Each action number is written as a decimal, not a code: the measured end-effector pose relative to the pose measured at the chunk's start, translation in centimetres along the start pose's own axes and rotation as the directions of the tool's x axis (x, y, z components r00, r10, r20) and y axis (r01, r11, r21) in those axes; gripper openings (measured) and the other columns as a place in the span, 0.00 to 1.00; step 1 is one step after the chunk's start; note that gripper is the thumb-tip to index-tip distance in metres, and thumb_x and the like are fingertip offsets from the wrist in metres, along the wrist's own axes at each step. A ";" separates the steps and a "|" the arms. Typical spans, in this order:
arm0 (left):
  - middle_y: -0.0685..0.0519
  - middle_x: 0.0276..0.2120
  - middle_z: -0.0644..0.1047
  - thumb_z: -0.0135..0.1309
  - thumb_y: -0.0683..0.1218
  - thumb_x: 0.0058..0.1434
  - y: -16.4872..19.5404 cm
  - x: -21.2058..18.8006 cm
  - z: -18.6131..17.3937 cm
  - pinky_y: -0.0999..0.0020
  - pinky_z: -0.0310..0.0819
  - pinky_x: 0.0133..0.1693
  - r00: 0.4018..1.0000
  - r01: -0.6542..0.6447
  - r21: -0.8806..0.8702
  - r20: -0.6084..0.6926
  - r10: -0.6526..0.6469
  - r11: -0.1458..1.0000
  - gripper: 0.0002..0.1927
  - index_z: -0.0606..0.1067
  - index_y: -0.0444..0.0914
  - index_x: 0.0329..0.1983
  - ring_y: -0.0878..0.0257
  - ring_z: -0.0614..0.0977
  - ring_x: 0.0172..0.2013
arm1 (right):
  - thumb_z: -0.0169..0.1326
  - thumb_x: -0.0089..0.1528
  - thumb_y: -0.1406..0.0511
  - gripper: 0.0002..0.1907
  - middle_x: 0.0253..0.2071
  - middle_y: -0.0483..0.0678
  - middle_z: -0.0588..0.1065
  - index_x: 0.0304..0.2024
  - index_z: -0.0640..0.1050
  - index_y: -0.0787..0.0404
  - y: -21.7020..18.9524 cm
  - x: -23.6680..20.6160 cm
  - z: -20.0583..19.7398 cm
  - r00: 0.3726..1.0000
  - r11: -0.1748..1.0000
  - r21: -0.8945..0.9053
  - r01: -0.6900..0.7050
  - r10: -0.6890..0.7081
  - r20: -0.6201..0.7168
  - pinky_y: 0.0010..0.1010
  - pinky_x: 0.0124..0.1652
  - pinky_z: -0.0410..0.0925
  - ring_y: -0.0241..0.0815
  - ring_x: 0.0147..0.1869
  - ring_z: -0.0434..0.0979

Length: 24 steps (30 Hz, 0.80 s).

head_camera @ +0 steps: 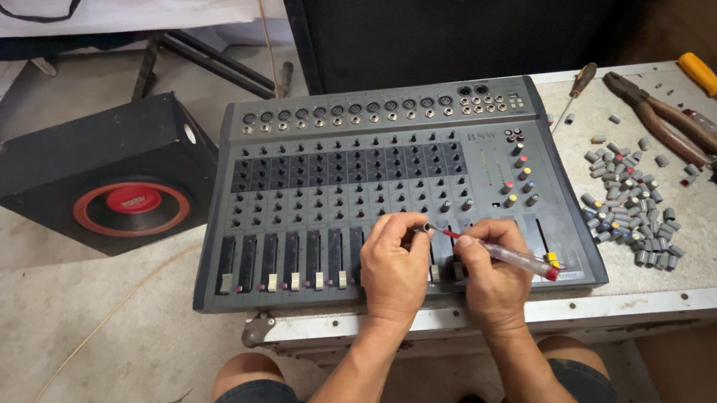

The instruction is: The person sits at a workbench repairing an audio mixing console, picking small gray knob caps from a pile on the table and fitting them one at a time onto the mixer's control shafts, using a small screwdriver-like tool to help seat each knob. The person continues fitting knobs across the console's channel strips.

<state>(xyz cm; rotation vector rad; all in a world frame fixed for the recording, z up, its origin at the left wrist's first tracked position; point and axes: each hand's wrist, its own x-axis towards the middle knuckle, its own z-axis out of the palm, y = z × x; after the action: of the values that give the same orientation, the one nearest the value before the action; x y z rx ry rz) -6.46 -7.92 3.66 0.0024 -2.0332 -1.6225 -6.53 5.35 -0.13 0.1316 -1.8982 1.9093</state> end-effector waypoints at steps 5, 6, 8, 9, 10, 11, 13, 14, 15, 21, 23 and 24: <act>0.51 0.33 0.79 0.60 0.38 0.57 0.1 0.0 -0.1 0.68 0.76 0.32 1.000 -0.006 0.006 0.000 0.006 1.000 0.07 0.79 0.37 0.38 0.61 0.82 0.28 | 0.57 0.62 0.71 0.05 0.34 0.44 0.74 0.40 0.74 0.64 0.0 0.0 0.2 1.000 1.000 0.013 -0.011 0.011 -0.001 0.23 0.37 0.68 0.31 0.35 0.72; 0.51 0.33 0.79 0.60 0.38 0.57 0.1 0.0 -0.1 0.68 0.76 0.32 1.000 -0.001 0.009 0.001 0.001 1.000 0.07 0.79 0.37 0.38 0.61 0.82 0.28 | 0.57 0.63 0.71 0.05 0.34 0.44 0.74 0.40 0.74 0.64 0.0 0.0 0.2 1.000 1.000 0.015 0.001 -0.001 0.004 0.23 0.37 0.68 0.31 0.36 0.72; 0.51 0.33 0.79 0.60 0.38 0.57 0.1 0.1 -0.1 0.68 0.76 0.32 1.000 0.007 0.016 0.004 -0.007 1.000 0.06 0.79 0.37 0.38 0.61 0.82 0.28 | 0.57 0.63 0.71 0.06 0.34 0.44 0.75 0.40 0.73 0.64 0.0 0.1 0.2 1.000 1.000 0.017 0.011 -0.012 0.015 0.23 0.38 0.68 0.31 0.36 0.73; 0.51 0.33 0.79 0.60 0.38 0.57 0.2 0.1 -0.1 0.68 0.76 0.33 1.000 0.003 0.016 0.001 -0.003 1.000 0.06 0.79 0.37 0.38 0.61 0.82 0.29 | 0.57 0.62 0.71 0.06 0.35 0.43 0.75 0.40 0.73 0.64 0.0 0.1 0.1 1.000 1.000 0.017 0.010 -0.010 0.020 0.23 0.39 0.69 0.31 0.37 0.74; 0.51 0.33 0.79 0.60 0.38 0.57 0.2 0.1 -0.1 0.68 0.76 0.33 1.000 -0.001 0.016 -0.002 0.001 1.000 0.06 0.79 0.37 0.38 0.61 0.82 0.29 | 0.57 0.62 0.71 0.06 0.35 0.43 0.75 0.40 0.73 0.64 0.0 0.2 0.1 1.000 1.000 0.017 0.008 -0.008 0.026 0.23 0.39 0.69 0.31 0.37 0.74; 0.51 0.33 0.79 0.60 0.38 0.56 0.2 0.1 0.0 0.68 0.76 0.33 1.000 -0.005 0.016 -0.005 0.006 1.000 0.06 0.79 0.37 0.38 0.61 0.82 0.29 | 0.57 0.62 0.71 0.06 0.35 0.44 0.75 0.40 0.73 0.64 -0.1 0.1 0.2 0.999 1.000 0.007 0.014 -0.014 0.031 0.23 0.39 0.69 0.31 0.37 0.74; 0.51 0.33 0.80 0.60 0.38 0.57 0.2 0.1 -0.1 0.68 0.76 0.33 1.000 0.008 0.009 0.002 -0.008 1.000 0.06 0.79 0.37 0.38 0.61 0.82 0.29 | 0.57 0.63 0.71 0.05 0.35 0.44 0.75 0.40 0.73 0.64 -0.1 0.1 0.2 0.999 1.000 -0.011 0.026 -0.025 0.041 0.23 0.38 0.68 0.31 0.37 0.73; 0.51 0.33 0.80 0.60 0.38 0.57 0.2 0.1 -0.1 0.68 0.76 0.33 1.000 0.015 0.006 0.006 -0.015 1.000 0.06 0.79 0.37 0.38 0.61 0.82 0.29 | 0.57 0.63 0.71 0.06 0.35 0.44 0.75 0.40 0.73 0.64 -0.1 0.1 0.2 0.999 1.000 -0.003 0.030 -0.030 0.032 0.23 0.39 0.69 0.31 0.37 0.73; 0.51 0.33 0.80 0.60 0.38 0.57 0.2 0.1 -0.1 0.68 0.76 0.33 1.000 0.013 0.002 0.007 -0.013 1.000 0.06 0.79 0.37 0.38 0.61 0.82 0.29 | 0.57 0.63 0.71 0.06 0.35 0.44 0.75 0.40 0.73 0.64 -0.1 0.1 0.3 0.999 0.999 0.005 0.034 -0.034 0.023 0.23 0.39 0.69 0.31 0.37 0.73; 0.52 0.32 0.80 0.60 0.38 0.57 0.3 0.1 -0.1 0.68 0.76 0.33 1.000 0.013 -0.002 0.019 -0.013 1.000 0.06 0.79 0.37 0.38 0.62 0.82 0.29 | 0.57 0.62 0.71 0.06 0.34 0.43 0.75 0.40 0.74 0.64 -0.2 0.1 0.3 1.000 1.000 0.010 0.005 -0.005 0.031 0.22 0.35 0.67 0.30 0.35 0.72; 0.51 0.32 0.80 0.60 0.38 0.57 0.3 0.0 -0.2 0.68 0.76 0.33 1.000 -0.018 -0.005 0.013 0.019 1.000 0.06 0.79 0.37 0.38 0.62 0.82 0.29 | 0.58 0.62 0.71 0.06 0.33 0.43 0.74 0.40 0.74 0.64 -0.2 0.2 0.3 0.999 1.000 -0.003 0.008 -0.008 0.036 0.21 0.34 0.66 0.29 0.33 0.70; 0.51 0.32 0.80 0.60 0.38 0.57 0.4 0.0 -0.2 0.68 0.76 0.33 1.000 -0.003 -0.009 0.020 0.003 1.000 0.06 0.79 0.37 0.38 0.62 0.82 0.29 | 0.58 0.63 0.71 0.06 0.33 0.42 0.74 0.40 0.74 0.65 -0.2 0.2 0.4 0.999 1.000 -0.015 0.020 -0.019 0.037 0.21 0.33 0.65 0.28 0.33 0.69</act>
<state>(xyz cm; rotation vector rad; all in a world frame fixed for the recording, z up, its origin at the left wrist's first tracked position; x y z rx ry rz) -6.31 -7.99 4.03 -0.0205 -2.0401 -1.6365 -6.71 5.04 0.11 0.1816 -1.9285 1.8911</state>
